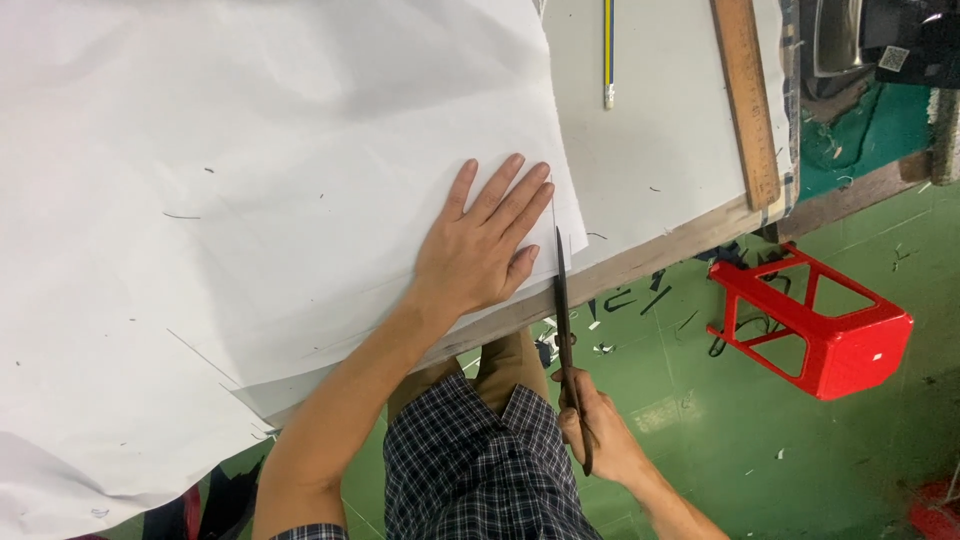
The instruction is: The person uses a wooden ruler and a pencil to draw straight lines on a large white sheet of fabric laid on a table. They then use a pair of scissors to cut along the marked lines, separating a rectangular piece from the main sheet.
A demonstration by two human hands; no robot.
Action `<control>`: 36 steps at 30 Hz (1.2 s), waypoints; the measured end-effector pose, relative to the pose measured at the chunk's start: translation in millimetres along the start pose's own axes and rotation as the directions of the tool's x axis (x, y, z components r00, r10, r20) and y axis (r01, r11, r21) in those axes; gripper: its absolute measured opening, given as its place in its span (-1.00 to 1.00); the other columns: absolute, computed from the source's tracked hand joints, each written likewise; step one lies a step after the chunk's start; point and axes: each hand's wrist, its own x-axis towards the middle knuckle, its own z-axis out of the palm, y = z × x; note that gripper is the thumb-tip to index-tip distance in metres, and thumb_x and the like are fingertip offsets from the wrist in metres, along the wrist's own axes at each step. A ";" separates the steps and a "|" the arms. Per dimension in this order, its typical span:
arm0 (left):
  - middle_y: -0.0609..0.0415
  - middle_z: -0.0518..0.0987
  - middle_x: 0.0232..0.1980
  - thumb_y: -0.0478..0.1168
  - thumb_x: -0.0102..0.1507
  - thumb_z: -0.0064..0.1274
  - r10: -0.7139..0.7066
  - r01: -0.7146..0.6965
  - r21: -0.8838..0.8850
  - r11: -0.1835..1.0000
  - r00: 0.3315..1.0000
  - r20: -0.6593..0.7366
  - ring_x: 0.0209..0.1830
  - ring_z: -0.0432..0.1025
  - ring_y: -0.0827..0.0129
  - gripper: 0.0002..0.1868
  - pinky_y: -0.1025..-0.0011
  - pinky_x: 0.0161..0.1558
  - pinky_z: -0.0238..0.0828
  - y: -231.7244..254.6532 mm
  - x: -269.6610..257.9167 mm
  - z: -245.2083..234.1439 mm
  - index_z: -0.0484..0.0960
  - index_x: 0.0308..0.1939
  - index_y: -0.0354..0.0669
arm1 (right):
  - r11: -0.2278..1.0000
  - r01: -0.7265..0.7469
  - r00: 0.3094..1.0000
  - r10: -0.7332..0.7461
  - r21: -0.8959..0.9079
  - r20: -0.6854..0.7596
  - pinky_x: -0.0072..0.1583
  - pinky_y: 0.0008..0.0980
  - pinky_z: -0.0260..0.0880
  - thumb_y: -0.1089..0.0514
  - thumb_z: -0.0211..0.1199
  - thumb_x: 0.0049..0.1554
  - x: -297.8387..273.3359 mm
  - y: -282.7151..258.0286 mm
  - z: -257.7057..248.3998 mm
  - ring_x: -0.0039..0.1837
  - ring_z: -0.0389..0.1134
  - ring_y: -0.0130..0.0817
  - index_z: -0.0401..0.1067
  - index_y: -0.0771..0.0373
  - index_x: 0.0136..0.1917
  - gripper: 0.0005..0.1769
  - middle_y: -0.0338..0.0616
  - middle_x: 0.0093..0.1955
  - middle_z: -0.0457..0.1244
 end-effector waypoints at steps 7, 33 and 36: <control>0.03 0.15 0.64 0.10 0.47 -0.21 0.002 -0.002 -0.008 1.000 1.000 -0.014 0.64 0.01 0.11 -0.37 -0.12 0.56 -0.07 -0.5 0.6 -2.2 0.34 0.57 -0.09 | 1.000 -0.020 1.000 0.020 -0.023 -0.010 -0.44 -0.41 0.17 -0.53 -0.29 0.18 2.2 7.8 4.6 -0.46 0.06 -0.57 0.21 0.30 0.31 -0.10 -0.40 -0.39 0.02; 0.04 0.12 0.65 0.11 0.48 -0.22 -0.001 0.001 0.001 1.000 1.000 0.019 0.65 -0.02 0.12 -0.35 -0.11 0.57 -0.12 0.2 0.6 -2.0 0.31 0.59 -0.07 | 0.973 -0.202 0.979 0.197 0.116 0.054 -0.33 -0.32 0.30 -0.18 -0.13 0.30 -8.6 -8.2 -8.1 -0.43 0.09 -0.47 0.24 0.24 0.37 -0.43 -0.30 -0.40 0.11; 0.05 0.17 0.64 0.10 0.47 -0.24 -0.004 0.004 0.013 1.000 1.000 0.001 0.64 0.03 0.11 -0.36 -0.10 0.56 -0.09 0.9 1.0 -3.8 0.34 0.57 -0.09 | 0.982 -0.184 0.980 0.181 0.034 0.082 -0.31 -0.31 0.36 -0.34 -0.18 0.24 -7.0 -8.5 -15.3 -0.40 0.07 -0.47 0.19 0.19 0.40 -0.29 -0.31 -0.36 0.06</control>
